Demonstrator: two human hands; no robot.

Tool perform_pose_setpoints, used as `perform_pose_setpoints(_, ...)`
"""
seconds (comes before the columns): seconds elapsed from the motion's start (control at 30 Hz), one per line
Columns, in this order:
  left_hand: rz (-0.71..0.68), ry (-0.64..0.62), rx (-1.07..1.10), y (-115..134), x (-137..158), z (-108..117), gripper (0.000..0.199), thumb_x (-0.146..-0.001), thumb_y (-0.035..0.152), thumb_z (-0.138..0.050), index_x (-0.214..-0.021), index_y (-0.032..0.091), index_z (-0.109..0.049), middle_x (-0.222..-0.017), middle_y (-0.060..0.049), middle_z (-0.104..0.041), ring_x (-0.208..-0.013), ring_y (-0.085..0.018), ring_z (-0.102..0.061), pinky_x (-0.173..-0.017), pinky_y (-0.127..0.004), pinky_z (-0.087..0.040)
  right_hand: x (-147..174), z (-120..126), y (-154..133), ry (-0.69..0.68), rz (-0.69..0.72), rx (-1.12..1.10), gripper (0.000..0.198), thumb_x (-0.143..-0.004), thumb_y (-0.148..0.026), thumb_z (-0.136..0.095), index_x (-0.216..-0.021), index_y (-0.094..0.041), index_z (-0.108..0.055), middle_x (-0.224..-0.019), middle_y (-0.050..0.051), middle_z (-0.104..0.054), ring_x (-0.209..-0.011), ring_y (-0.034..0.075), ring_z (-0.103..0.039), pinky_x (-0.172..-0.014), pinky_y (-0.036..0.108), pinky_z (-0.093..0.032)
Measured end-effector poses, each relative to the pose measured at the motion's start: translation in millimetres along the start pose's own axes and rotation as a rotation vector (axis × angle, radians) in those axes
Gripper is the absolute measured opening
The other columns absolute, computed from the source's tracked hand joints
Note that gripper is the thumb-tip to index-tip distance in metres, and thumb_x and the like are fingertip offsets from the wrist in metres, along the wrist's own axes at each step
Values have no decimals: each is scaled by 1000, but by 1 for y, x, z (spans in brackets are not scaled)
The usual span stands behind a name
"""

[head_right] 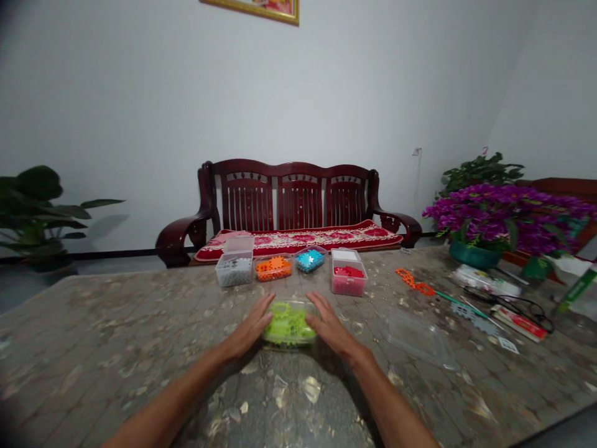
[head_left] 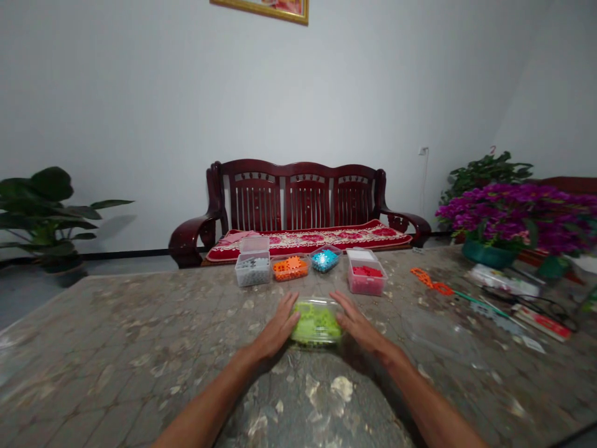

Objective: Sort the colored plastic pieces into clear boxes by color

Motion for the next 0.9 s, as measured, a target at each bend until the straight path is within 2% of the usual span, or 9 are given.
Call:
perform_pose_setpoints(0.1,132,188,176,-10,13,1,63,-94,50,-52,-146,15,-54,-157,-18,-50,-148,-32,-44,-124,-50,-31,12,-7,22,199,-104,-125,66,-99,-60,-38,-153,-25,-48,-156,11,-52,-142,26,-50,-116,48,-43)
perform_pose_setpoints(0.2,232,288,327,-10,18,1,59,-81,48,-70,-132,18,-65,-141,-18,-64,-133,-34,-57,-117,-48,-41,24,-11,36,306,-141,-198,69,-95,-67,-40,-144,-21,-58,-145,14,-62,-133,29,-59,-112,50,-47)
perform_pose_setpoints(0.33,279,280,445,2,15,1,63,-62,37,-84,-122,19,-70,-125,-16,-70,-104,-28,-68,-93,-38,-54,31,-7,38,392,-162,-297,72,-91,-72,-42,-136,-20,-63,-143,17,-64,-129,33,-61,-108,52,-49)
perform_pose_setpoints(0.43,311,277,440,10,13,1,65,-61,34,-83,-122,16,-70,-109,-11,-71,-78,-20,-67,-78,-34,-54,32,-11,33,384,-145,-311,72,-91,-71,-44,-139,-20,-61,-143,16,-63,-128,32,-63,-108,50,-50)
perform_pose_setpoints(0.53,334,289,456,15,13,0,63,-59,32,-82,-120,17,-70,-91,-2,-66,-63,-14,-60,-66,-29,-51,30,-16,28,362,-122,-262,68,-93,-64,-43,-140,-18,-60,-144,15,-63,-133,30,-58,-114,47,-45)
perform_pose_setpoints(0.63,361,276,490,17,14,-7,63,-60,35,-82,-118,15,-68,-79,4,-59,-54,-12,-55,-54,-25,-44,32,-8,27,412,-151,-141,61,-97,-54,-36,-140,-18,-60,-144,13,-63,-134,27,-58,-116,45,-43)
perform_pose_setpoints(0.73,371,230,512,20,18,-22,64,-64,44,-80,-118,12,-64,-71,5,-56,-47,-12,-53,-47,-24,-40,41,16,29,545,-220,152,52,-98,-39,-37,-140,-19,-60,-142,13,-64,-134,27,-56,-116,44,-40)
perform_pose_setpoints(0.83,373,149,544,25,22,-42,71,-67,49,-79,-124,11,-59,-70,5,-59,-46,-12,-53,-47,-25,-42,56,42,34,619,-412,514,50,-95,-27,-46,-141,-18,-60,-144,14,-62,-133,31,-53,-113,45,-39)
perform_pose_setpoints(0.9,365,110,528,30,25,-52,76,-70,47,-77,-133,11,-53,-77,2,-62,-50,-12,-56,-50,-25,-45,66,53,39,585,-561,674,50,-93,-24,-51,-142,-16,-60,-142,16,-62,-129,33,-54,-107,45,-41)
Point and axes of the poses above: each hand's wrist, its own x-axis away from the middle knuckle, its own z-axis out of the back of the hand, y = z × x, the point moved 2 cm from there along -x, towards the middle knuckle
